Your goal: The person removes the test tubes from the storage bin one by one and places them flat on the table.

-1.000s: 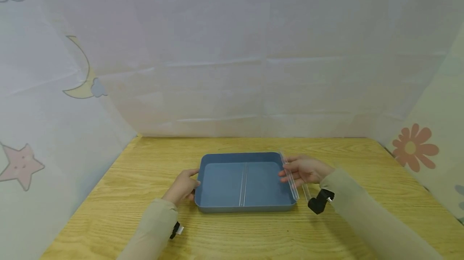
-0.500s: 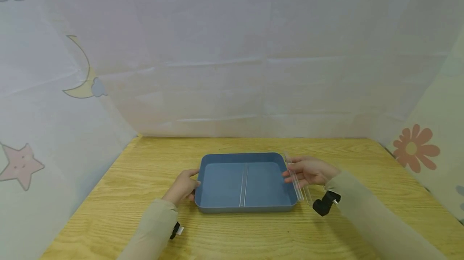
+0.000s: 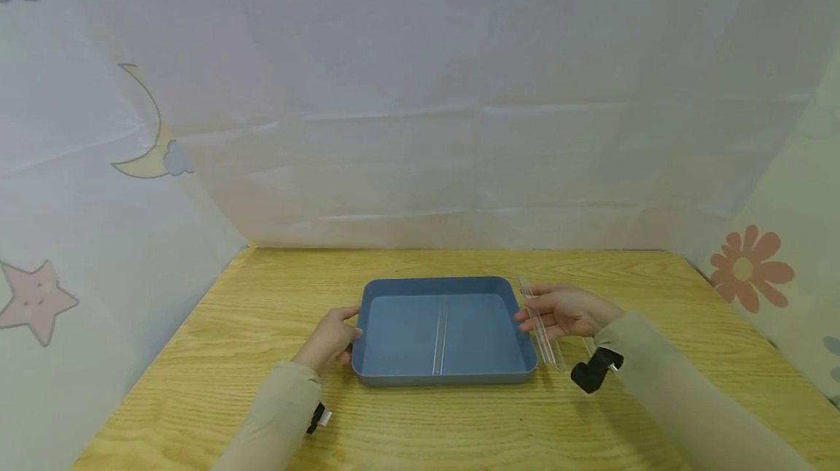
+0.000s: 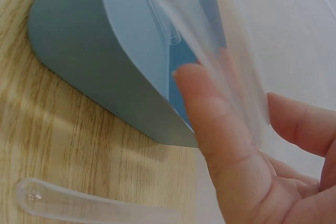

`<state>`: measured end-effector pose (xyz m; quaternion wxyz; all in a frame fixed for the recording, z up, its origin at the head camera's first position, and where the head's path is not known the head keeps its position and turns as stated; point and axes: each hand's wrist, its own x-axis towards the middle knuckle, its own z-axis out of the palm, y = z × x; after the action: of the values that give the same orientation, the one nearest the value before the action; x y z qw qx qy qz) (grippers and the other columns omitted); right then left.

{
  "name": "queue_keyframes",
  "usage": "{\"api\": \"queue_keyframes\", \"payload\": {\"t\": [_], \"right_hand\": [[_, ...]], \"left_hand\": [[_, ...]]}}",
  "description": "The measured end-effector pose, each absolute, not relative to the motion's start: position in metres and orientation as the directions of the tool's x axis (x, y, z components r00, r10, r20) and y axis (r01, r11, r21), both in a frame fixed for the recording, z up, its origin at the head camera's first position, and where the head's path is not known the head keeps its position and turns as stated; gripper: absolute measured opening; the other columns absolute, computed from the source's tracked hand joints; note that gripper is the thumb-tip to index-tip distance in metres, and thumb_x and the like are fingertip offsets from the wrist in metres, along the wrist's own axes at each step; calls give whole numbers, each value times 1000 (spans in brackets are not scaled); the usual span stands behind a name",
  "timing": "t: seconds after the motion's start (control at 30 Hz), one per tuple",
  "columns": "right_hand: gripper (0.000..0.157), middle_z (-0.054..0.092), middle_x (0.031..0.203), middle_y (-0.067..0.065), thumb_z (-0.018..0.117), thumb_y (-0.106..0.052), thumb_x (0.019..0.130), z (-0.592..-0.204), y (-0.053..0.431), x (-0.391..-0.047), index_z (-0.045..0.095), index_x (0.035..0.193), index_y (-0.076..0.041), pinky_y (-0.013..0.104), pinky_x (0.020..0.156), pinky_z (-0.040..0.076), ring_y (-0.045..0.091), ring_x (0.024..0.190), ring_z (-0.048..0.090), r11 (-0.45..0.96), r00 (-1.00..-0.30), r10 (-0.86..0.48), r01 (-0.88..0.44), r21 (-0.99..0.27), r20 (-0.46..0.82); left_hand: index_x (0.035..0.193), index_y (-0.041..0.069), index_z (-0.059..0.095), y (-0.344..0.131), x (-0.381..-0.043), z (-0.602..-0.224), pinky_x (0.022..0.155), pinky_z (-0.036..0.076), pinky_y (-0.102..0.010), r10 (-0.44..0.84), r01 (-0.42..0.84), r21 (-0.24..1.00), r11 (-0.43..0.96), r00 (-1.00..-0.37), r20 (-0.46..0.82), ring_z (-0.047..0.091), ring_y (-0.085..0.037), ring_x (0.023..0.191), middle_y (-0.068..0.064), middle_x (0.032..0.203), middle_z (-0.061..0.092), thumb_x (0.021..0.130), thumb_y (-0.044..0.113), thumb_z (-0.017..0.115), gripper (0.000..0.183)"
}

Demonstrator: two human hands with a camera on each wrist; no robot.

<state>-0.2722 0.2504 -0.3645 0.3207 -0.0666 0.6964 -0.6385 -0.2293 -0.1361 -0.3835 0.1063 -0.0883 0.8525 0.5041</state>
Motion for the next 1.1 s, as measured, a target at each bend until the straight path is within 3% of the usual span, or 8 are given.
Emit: {"api": "queue_keyframes", "payload": {"t": [0.27,0.7,1.1], "right_hand": [[67,68,100,5,39,-9,105,-364,254,-270,-5,152,6,30,66,56,17,91,68,169,-784,-498,332,-928,-371],[68,68,103,7,41,-11,105,-363,260,-270,-5,151,8,40,79,56,20,94,68,168,-795,-478,334,-928,-373],[68,68,100,6,42,-10,105,-363,267,-268,-4,152,7,33,67,56,18,88,68,147,-799,-474,344,-927,-371]], "left_hand": [[148,-1,37,-136,-229,-384,41,40,-21,-40,-261,842,472,-961,-275,53,-13,48,-14,74,66,97,-5,50,54],[149,0,36,-137,-230,-383,41,39,-21,-39,-262,836,481,-960,-279,51,-13,47,-14,75,66,97,-4,50,54],[149,0,36,-137,-229,-382,40,39,-21,-40,-259,833,488,-960,-276,45,-11,43,-14,72,66,97,-4,50,54]]}}
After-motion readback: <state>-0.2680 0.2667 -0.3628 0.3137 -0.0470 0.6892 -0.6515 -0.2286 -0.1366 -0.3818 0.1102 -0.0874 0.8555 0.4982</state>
